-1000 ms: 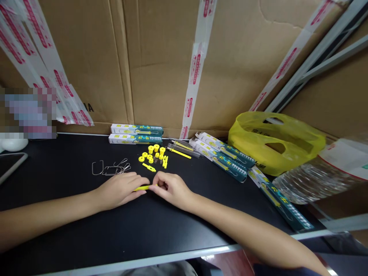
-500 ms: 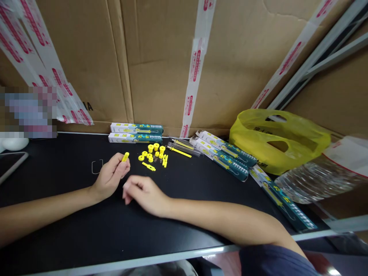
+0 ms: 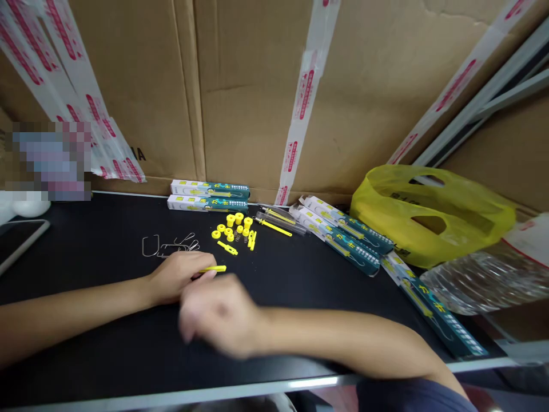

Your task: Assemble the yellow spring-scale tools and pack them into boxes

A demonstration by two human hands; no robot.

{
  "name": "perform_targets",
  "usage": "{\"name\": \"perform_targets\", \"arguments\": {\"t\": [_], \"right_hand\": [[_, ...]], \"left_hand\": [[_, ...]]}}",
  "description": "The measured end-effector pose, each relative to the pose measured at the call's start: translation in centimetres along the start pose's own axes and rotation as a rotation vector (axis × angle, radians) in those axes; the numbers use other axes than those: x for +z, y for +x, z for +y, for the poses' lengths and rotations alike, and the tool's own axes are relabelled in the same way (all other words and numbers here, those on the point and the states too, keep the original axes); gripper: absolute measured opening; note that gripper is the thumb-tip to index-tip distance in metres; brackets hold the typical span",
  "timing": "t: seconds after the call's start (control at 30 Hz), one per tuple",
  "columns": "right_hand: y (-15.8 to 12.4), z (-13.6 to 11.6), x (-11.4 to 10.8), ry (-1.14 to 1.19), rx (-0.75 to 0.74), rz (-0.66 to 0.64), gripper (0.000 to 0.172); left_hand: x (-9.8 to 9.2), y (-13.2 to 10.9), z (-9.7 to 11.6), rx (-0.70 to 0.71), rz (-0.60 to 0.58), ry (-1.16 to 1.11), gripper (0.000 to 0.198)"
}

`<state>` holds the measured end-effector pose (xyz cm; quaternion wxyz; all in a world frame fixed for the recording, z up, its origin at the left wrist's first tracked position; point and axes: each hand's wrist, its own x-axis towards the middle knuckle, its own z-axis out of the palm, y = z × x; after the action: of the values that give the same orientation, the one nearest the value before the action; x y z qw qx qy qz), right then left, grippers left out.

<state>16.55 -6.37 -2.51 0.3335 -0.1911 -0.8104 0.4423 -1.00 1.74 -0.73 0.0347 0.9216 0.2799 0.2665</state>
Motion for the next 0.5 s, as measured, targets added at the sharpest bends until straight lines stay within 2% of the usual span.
{"name": "perform_targets", "arguments": {"t": [0.07,0.1,0.17,0.23,0.33,0.4,0.5], "right_hand": [[5.8,0.9,-7.0,-0.26,-0.066,0.257,0.042],[7.9,1.5,-9.6,-0.439,-0.095,0.312,0.036],[10.6,2.7,-12.7,-0.812,-0.129,0.205,0.015],[11.6,3.7,-13.4,-1.042,-0.111,0.031,0.022],[12.0,4.7,-12.5,-1.189,-0.135,-0.2,0.029],[12.4,4.9,-11.9,-1.24,-0.138,-0.281,0.028],[13.1,4.9,-11.6,-1.289,-0.117,-0.332,0.026]], "left_hand": [[0.1,0.0,-0.1,-0.05,-0.004,0.026,0.02],[0.2,-0.1,-0.1,-0.065,-0.005,0.048,0.021],[0.3,-0.1,-0.1,-0.07,-0.003,0.087,0.023],[0.4,-0.1,-0.1,-0.052,-0.003,0.097,0.023],[0.4,-0.1,-0.1,-0.037,-0.001,0.091,0.023],[0.4,-0.1,-0.1,-0.036,-0.008,0.077,0.023],[0.3,0.0,-0.1,-0.05,-0.022,0.042,0.024]]}}
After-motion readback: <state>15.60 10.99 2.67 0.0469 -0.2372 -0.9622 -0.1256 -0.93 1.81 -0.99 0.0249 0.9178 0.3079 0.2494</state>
